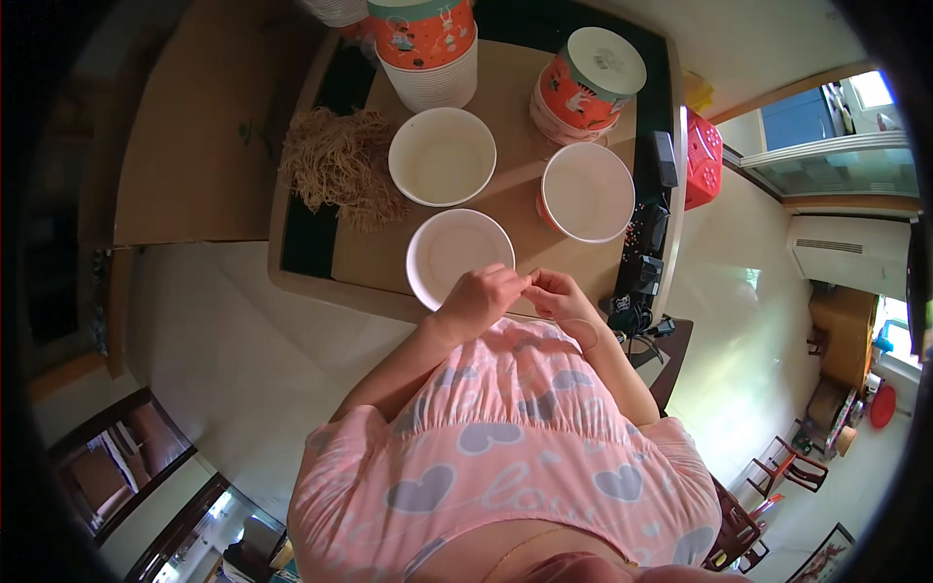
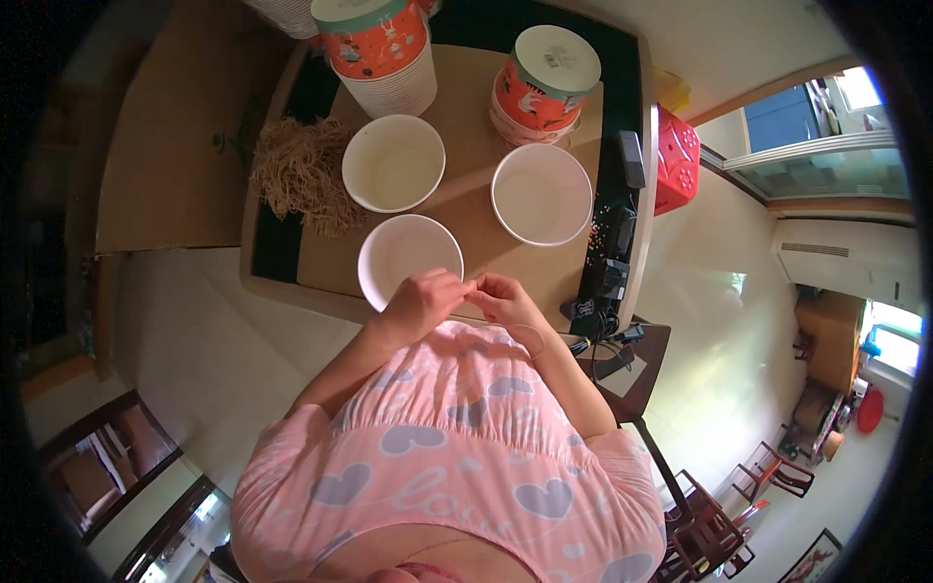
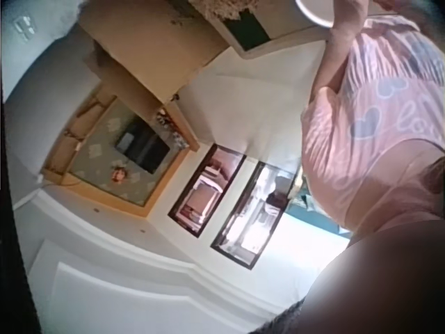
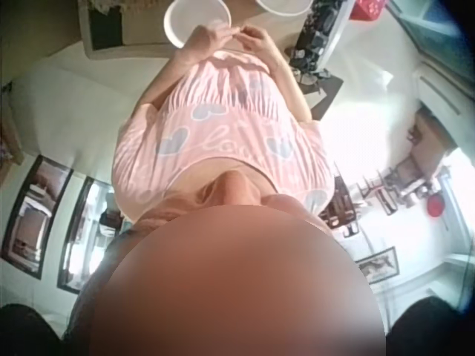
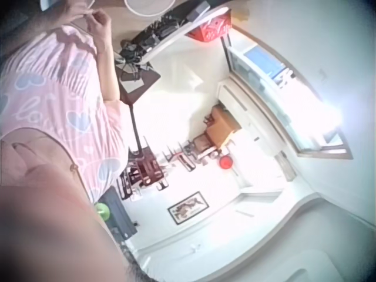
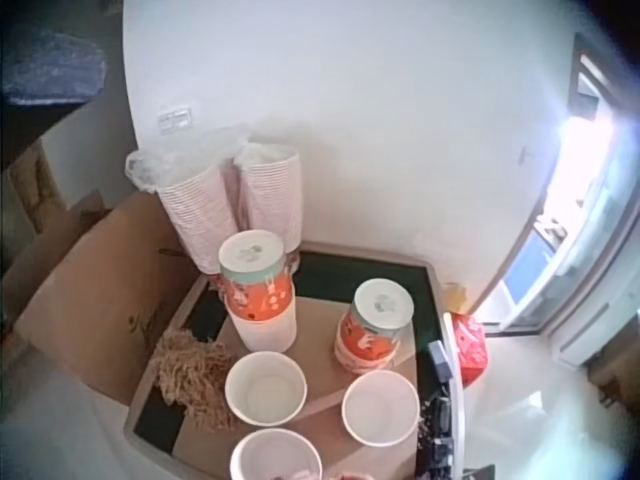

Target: Wrapping rubber bands around paper cups for packaging.

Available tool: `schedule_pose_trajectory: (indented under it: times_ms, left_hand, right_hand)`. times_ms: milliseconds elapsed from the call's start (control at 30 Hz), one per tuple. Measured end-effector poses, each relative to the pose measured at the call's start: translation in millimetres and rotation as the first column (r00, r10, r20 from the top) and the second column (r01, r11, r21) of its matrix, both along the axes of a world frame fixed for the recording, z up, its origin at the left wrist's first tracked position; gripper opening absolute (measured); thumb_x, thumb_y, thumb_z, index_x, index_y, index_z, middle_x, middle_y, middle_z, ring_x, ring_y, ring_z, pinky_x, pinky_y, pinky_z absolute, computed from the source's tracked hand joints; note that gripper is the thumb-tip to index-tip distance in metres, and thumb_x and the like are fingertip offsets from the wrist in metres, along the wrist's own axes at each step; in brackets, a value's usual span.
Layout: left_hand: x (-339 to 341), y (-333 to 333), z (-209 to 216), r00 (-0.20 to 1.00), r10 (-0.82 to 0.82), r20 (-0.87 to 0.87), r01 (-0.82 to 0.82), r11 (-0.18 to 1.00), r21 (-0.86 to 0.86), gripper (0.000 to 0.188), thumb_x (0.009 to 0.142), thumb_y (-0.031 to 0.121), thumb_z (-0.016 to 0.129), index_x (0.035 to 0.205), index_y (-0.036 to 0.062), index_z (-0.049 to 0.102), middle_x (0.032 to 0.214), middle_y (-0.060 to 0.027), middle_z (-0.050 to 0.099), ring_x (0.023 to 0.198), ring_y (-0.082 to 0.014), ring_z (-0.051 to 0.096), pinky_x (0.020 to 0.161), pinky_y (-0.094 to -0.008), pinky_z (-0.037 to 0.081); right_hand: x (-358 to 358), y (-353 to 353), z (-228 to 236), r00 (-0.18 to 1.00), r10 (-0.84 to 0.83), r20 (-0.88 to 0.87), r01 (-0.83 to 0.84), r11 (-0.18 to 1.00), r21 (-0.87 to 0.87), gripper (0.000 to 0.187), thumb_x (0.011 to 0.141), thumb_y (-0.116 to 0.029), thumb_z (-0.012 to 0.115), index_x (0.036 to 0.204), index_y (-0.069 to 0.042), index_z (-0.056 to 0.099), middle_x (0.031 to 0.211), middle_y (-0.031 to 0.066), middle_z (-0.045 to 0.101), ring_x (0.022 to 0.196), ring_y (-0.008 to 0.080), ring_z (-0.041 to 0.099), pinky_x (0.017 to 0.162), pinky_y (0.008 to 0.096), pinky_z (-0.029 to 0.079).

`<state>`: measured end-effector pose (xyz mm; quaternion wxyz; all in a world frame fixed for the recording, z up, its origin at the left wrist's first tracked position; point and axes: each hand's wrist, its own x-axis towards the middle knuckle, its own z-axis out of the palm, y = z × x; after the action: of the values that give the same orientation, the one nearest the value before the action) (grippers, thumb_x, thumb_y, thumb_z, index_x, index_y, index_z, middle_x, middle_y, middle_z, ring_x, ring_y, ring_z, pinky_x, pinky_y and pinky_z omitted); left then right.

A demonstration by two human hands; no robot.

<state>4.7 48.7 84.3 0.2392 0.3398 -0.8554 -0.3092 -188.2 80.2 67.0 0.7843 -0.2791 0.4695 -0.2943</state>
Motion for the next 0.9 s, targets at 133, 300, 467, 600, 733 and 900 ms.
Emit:
schedule_pose_trajectory:
  times_ms: [133, 300, 467, 600, 733, 900]
  left_hand:
    - [-1, 6, 1, 1.000, -0.005, 0.013, 0.006, 0.997, -0.076, 0.017, 0.075, 0.003, 0.065, 0.092, 0.0040, 0.066, 0.073, -0.0083, 0.060, 0.071, -0.0256, 0.061, 0.062, -0.0364, 0.050]
    - [4, 8, -2, 0.986, 0.112, -0.123, -0.096, 0.987, 0.128, 0.009, 0.082, 0.010, 0.062, 0.083, 0.0023, 0.065, 0.073, -0.0116, 0.061, 0.071, -0.0280, 0.062, 0.062, -0.0384, 0.049]
    - [1, 12, 0, 0.954, 0.219, -0.203, -0.124, 0.909, 0.398, 0.014, 0.086, 0.011, 0.060, 0.081, -0.0011, 0.063, 0.072, -0.0157, 0.060, 0.067, -0.0307, 0.061, 0.060, -0.0383, 0.047]
    - [-2, 10, 6, 0.940, 0.270, -0.207, -0.129, 0.846, 0.518, 0.023, 0.091, 0.013, 0.056, 0.075, -0.0033, 0.056, 0.070, -0.0173, 0.058, 0.062, -0.0314, 0.058, 0.057, -0.0376, 0.044]
    - [-3, 11, 4, 0.948, 0.271, -0.167, -0.147, 0.838, 0.526, 0.028, 0.093, 0.015, 0.052, 0.072, -0.0033, 0.051, 0.067, -0.0176, 0.056, 0.060, -0.0312, 0.056, 0.055, -0.0379, 0.042]
    - [-6, 13, -4, 0.948, 0.290, -0.132, -0.165, 0.801, 0.575, 0.022, 0.094, 0.014, 0.049, 0.079, -0.0016, 0.052, 0.068, -0.0172, 0.056, 0.061, -0.0315, 0.055, 0.056, -0.0377, 0.043]
  right_hand:
    - [-1, 6, -5, 0.998, 0.039, -0.050, -0.040, 0.999, -0.019, 0.010, 0.092, -0.016, 0.060, 0.090, -0.006, 0.060, 0.074, -0.0057, 0.054, 0.058, 0.0011, 0.042, 0.050, 0.0174, 0.033]
    - [0, 8, 8, 0.988, 0.002, -0.152, -0.022, 0.991, -0.131, 0.009, 0.093, -0.013, 0.059, 0.092, -0.004, 0.058, 0.077, -0.0043, 0.055, 0.062, 0.0015, 0.045, 0.052, 0.0175, 0.037]
    - [7, 9, 12, 0.991, -0.109, -0.083, 0.085, 0.964, -0.251, 0.006, 0.091, -0.006, 0.059, 0.095, -0.001, 0.057, 0.082, -0.0011, 0.059, 0.070, 0.0038, 0.052, 0.062, 0.0176, 0.043]
    - [12, 14, 0, 0.983, -0.179, -0.030, 0.157, 0.925, -0.346, 0.007, 0.090, -0.003, 0.060, 0.095, 0.001, 0.058, 0.083, -0.0003, 0.061, 0.069, 0.0023, 0.051, 0.061, 0.0157, 0.040]
    - [17, 17, -5, 0.969, -0.222, -0.110, 0.163, 0.904, -0.395, 0.005, 0.088, -0.003, 0.062, 0.092, 0.000, 0.059, 0.072, -0.0044, 0.056, 0.061, 0.0004, 0.043, 0.054, 0.0156, 0.033]
    - [22, 16, -5, 0.918, -0.291, -0.268, 0.137, 0.870, -0.473, 0.006, 0.085, -0.005, 0.065, 0.085, -0.001, 0.061, 0.061, -0.0097, 0.040, 0.056, 0.0003, 0.031, 0.049, 0.0184, 0.024]
